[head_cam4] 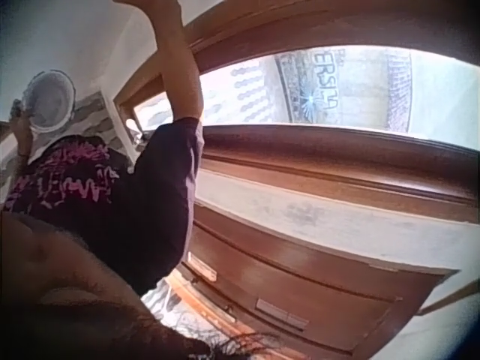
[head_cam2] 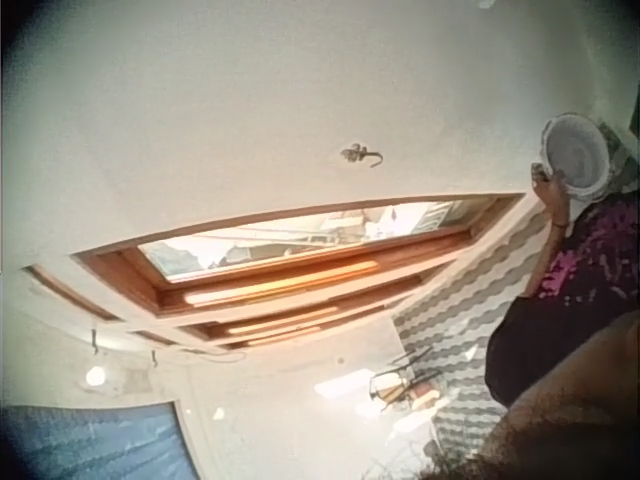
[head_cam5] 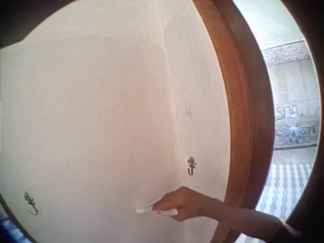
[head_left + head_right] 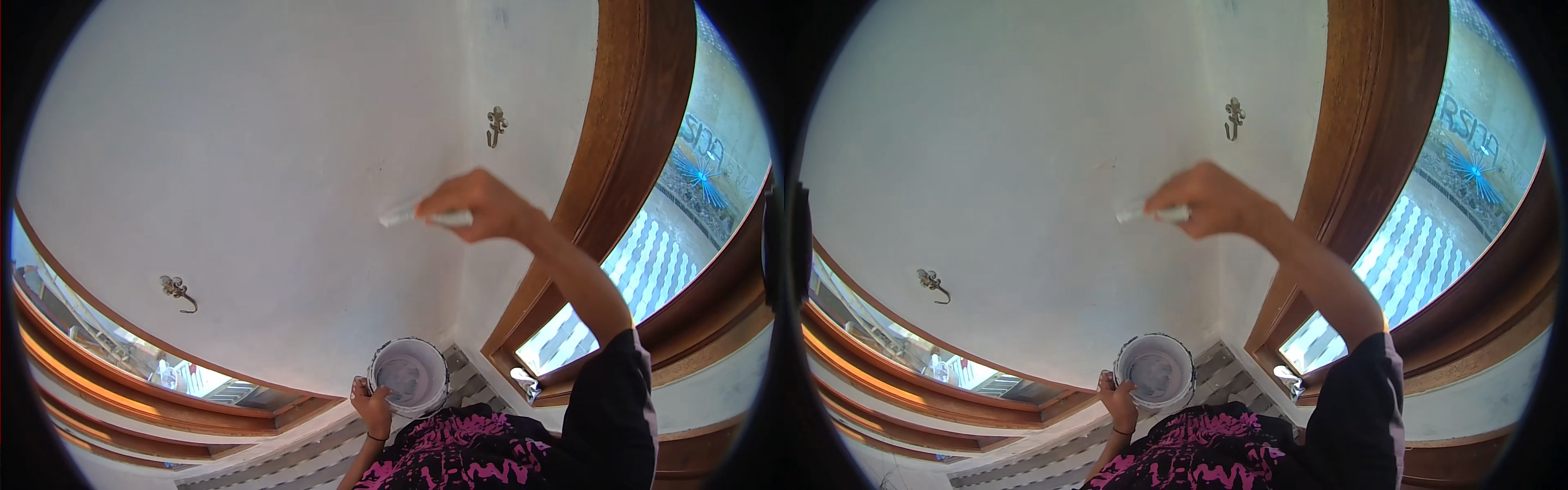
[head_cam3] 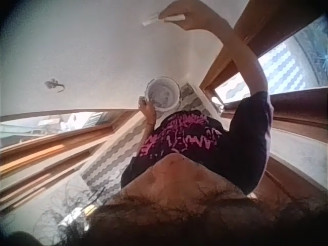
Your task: Painting the ceiling and wall corners with a brush.
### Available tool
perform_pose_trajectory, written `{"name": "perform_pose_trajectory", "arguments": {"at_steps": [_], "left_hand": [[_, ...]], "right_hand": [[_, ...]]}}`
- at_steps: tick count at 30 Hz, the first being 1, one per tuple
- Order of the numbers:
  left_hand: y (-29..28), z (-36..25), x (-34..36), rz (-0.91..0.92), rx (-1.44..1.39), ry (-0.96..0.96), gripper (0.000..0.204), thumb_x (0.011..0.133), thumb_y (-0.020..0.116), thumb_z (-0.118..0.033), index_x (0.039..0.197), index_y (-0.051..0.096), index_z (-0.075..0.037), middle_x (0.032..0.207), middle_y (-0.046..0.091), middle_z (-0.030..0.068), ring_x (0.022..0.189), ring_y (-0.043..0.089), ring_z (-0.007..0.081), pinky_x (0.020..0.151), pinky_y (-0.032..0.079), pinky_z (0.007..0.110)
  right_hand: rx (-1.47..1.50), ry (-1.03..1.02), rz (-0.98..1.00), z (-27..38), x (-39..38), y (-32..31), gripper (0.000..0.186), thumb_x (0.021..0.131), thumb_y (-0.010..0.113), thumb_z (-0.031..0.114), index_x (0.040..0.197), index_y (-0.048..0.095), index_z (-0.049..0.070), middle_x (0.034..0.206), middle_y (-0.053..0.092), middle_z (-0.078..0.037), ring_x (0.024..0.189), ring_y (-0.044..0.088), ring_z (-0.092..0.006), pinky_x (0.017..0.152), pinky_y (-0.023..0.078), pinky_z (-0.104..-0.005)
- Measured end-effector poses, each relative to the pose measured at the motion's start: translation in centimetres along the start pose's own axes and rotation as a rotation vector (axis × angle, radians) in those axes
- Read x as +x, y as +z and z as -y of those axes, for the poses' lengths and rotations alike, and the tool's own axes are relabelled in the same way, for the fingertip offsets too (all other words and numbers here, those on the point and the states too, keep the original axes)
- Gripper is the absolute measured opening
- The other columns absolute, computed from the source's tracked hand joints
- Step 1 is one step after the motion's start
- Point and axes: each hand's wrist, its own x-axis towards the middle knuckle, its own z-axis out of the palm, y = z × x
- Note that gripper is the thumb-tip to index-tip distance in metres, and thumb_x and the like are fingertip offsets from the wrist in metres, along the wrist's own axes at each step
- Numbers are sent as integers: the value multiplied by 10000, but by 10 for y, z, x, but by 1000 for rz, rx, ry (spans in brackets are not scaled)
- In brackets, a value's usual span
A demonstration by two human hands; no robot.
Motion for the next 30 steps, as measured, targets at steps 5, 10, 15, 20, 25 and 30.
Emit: {"name": "perform_pose_trajectory", "arguments": {"at_steps": [5,10,15,20,25,30], "left_hand": [[-8,4,-9,-90,-73,-26,341,566,618,69,773,372,-45,797,352,9,753,393,131,671,354,241],[-13,13,-11,-122,-51,-23,332,563,608,70,771,374,-44,793,355,10,747,394,132,666,354,245],[-11,3,-14,-106,-2,-18,331,560,609,70,773,382,-42,793,360,9,756,398,136,667,355,247],[-10,1,-14,-128,-39,-43,334,560,614,73,778,388,-40,796,370,14,762,406,139,673,363,247],[-2,-7,-14,-143,142,65,299,573,567,59,729,342,-63,746,346,6,701,372,133,637,334,260],[-7,3,-8,-131,66,36,309,573,575,65,735,347,-66,751,353,-2,706,380,126,638,347,259]], "right_hand": [[-40,-64,-82,6,46,-57,308,702,761,-34,994,733,60,931,728,-91,814,702,-214,701,559,-291],[-639,-536,-499,14,76,-117,294,727,752,-46,1006,726,40,1001,719,-102,921,699,-222,786,574,-301],[-625,-551,-732,-7,77,-80,270,729,745,-38,990,723,30,1040,706,-114,954,692,-238,811,576,-311],[-414,-203,-627,-18,18,14,202,730,697,2,925,718,50,1047,697,-84,1004,676,-272,811,587,-327],[-320,-78,-468,-12,-56,61,210,735,692,-4,938,711,43,1070,690,-84,1055,659,-273,814,590,-333],[-211,12,-281,-4,-96,82,230,743,698,12,969,705,51,1110,680,-79,1098,639,-259,824,585,-317]]}}
